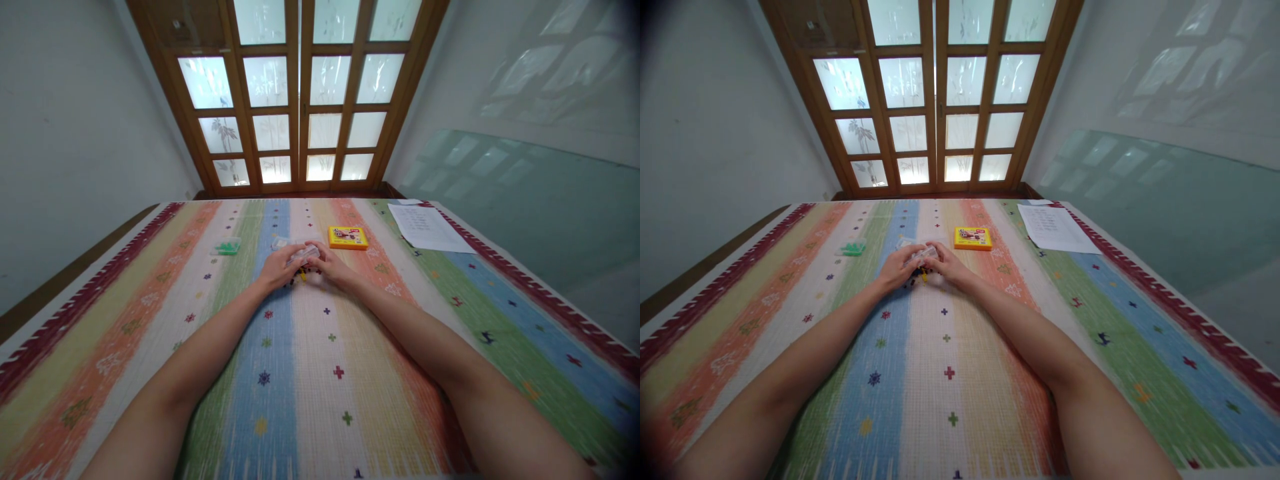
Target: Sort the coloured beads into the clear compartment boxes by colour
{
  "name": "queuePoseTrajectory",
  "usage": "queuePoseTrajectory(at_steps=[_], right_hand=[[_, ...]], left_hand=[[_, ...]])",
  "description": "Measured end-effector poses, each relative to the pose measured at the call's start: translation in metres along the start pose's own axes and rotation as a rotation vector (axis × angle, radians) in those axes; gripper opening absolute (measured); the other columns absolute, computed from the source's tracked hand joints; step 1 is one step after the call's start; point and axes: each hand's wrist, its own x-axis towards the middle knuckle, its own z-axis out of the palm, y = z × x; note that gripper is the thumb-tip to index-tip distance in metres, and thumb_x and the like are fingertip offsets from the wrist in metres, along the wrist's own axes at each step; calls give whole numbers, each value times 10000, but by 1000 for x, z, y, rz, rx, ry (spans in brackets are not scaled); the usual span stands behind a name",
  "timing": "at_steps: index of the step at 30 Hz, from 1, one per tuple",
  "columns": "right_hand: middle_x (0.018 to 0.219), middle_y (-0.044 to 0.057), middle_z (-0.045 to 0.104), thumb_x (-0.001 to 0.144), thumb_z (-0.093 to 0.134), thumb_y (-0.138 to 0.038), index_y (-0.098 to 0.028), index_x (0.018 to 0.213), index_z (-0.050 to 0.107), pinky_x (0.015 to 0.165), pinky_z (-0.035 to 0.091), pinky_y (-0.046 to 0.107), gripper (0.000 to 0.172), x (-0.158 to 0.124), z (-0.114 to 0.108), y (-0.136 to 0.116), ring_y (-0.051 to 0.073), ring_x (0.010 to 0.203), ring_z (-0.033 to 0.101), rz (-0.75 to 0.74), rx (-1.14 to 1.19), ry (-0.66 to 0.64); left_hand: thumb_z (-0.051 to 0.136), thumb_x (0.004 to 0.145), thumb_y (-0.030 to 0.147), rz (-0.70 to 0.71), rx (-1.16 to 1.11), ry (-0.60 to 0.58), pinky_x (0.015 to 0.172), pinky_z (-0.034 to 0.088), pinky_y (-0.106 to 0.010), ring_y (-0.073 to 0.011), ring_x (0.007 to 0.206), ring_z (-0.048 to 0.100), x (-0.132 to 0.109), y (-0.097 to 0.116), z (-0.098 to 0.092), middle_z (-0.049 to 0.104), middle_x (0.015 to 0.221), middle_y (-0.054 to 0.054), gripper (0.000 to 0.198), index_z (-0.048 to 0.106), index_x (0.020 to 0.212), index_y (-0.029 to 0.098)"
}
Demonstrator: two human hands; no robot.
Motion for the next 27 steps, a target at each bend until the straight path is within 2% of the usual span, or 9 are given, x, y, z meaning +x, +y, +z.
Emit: queuePoseTrajectory(at_steps=[6, 11, 15, 18, 21, 24, 27], right_hand=[[1218, 79, 645, 944, 676, -521, -275, 1446, 453, 985, 566, 409, 602, -4, 4, -3, 248, 1104, 628, -26, 7, -32], [1254, 92, 628, 980, 605, -568, -277, 1524, 385, 1035, 558, 445, 655, -2, 5, 3, 260, 1160, 620, -28, -69, -44], [1374, 104, 601, 977, 631, -528, -296, 1540, 392, 1099, 523, 489, 654, 1, 5, 11, 276, 1236, 593, -44, -82, -12], [1417, 106, 589, 948, 688, -501, -296, 1544, 401, 1092, 536, 473, 693, 2, 3, 13, 275, 1250, 595, -53, -61, -5], [1409, 99, 587, 875, 783, -473, -289, 1551, 390, 1043, 575, 432, 803, 4, 0, 15, 255, 1203, 626, -79, -22, -38], [1389, 86, 594, 858, 811, -443, -301, 1523, 429, 1055, 573, 430, 780, 5, -5, 16, 237, 1196, 640, -87, 4, -73], [1405, 92, 583, 860, 818, -407, -314, 1495, 462, 1088, 559, 451, 734, 4, -10, 13, 246, 1250, 627, -92, 2, -99]], left_hand=[[546, 987, 455, -15, -68, 75, 1075, 495, -428, -267, 1189, 673, -4, 3, 1, 716, 1339, -79, 446, 697, 1344, 233], [577, 987, 462, -59, -107, 119, 1098, 469, -439, -292, 1222, 665, -7, 7, 1, 726, 1335, -71, 425, 724, 1335, 268], [573, 996, 468, -126, -230, 188, 1097, 466, -460, -312, 1164, 687, -4, 7, -2, 763, 1246, -84, 385, 767, 1271, 281], [597, 983, 466, -99, -285, 155, 1095, 470, -455, -311, 1158, 681, -1, 4, -6, 766, 1221, -90, 375, 777, 1243, 265], [597, 973, 498, -132, -388, 127, 1012, 526, -419, -285, 1063, 707, 2, -5, -9, 773, 1146, -94, 385, 784, 1190, 241], [631, 949, 544, -209, -537, 154, 935, 561, -396, -262, 983, 729, 6, -12, -8, 776, 1098, -97, 412, 765, 1165, 219], [713, 893, 584, -270, -732, 229, 962, 559, -414, -267, 1009, 741, 9, -15, -5, 776, 1105, -113, 465, 727, 1151, 197]])
